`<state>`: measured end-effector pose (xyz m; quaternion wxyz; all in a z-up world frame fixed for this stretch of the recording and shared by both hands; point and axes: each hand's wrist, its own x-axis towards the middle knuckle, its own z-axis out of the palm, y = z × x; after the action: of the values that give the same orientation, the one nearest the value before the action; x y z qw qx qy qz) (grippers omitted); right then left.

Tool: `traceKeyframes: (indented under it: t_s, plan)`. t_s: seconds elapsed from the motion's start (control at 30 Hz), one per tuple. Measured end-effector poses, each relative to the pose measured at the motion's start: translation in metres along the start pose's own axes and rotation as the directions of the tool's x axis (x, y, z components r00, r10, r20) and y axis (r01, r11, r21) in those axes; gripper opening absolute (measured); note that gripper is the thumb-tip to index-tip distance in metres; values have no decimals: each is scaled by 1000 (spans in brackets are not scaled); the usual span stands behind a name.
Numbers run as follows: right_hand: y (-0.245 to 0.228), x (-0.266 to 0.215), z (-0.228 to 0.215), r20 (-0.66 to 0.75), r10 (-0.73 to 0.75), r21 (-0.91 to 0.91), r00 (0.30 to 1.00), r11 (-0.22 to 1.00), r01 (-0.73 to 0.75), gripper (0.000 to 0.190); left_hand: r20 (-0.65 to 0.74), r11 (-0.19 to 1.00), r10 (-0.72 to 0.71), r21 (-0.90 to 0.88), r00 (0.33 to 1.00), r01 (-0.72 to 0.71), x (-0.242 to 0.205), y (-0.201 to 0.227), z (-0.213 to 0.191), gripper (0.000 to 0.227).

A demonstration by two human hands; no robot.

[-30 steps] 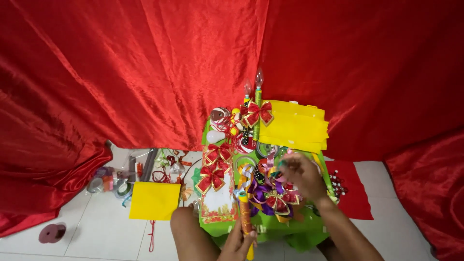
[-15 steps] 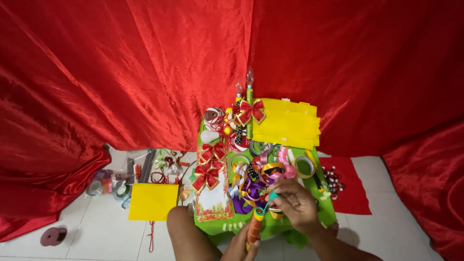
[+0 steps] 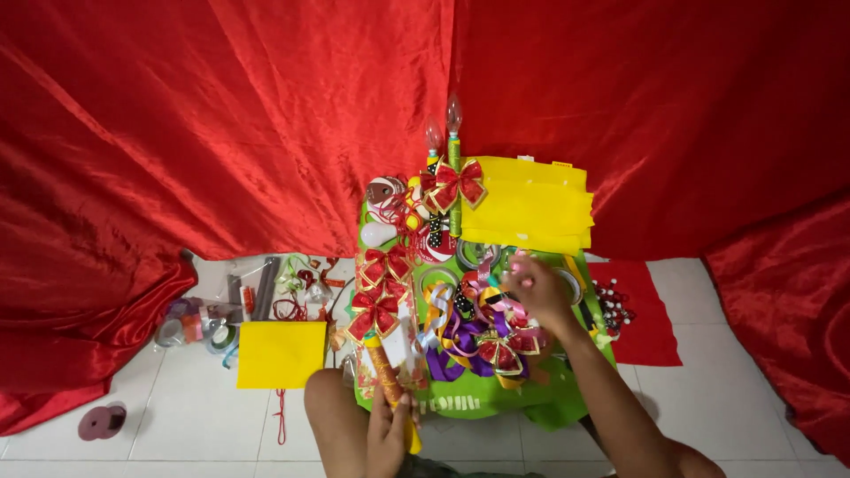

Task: Decorating a yellow stick with colorful ribbons and bows to assemble a decorative toy.

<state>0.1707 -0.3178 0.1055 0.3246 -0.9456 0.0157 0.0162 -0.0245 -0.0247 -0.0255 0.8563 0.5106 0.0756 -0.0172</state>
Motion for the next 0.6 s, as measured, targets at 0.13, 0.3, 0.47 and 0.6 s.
traceKeyframes:
  t_s: [0.13,0.3,0.47,0.6]
  plan:
    - [47,39,18,-407,-85,272,910,939,209,29,-37,1000,13,14,999,-12,2,-6,-14,50]
    - [47,61,24,-50,7,54,999,999,-4,19,-91,995,33,-95,995,-41,10,-37,-36,51]
    - [70,82,66,-50,-113,-449,992,890,79,25,-94,993,37,-109,995,-47,20,-63,-47,53]
    - [70,89,86,-124,5,-613,992,786,-80,32,-59,999,-9,-39,998,6,24,-79,-49,56]
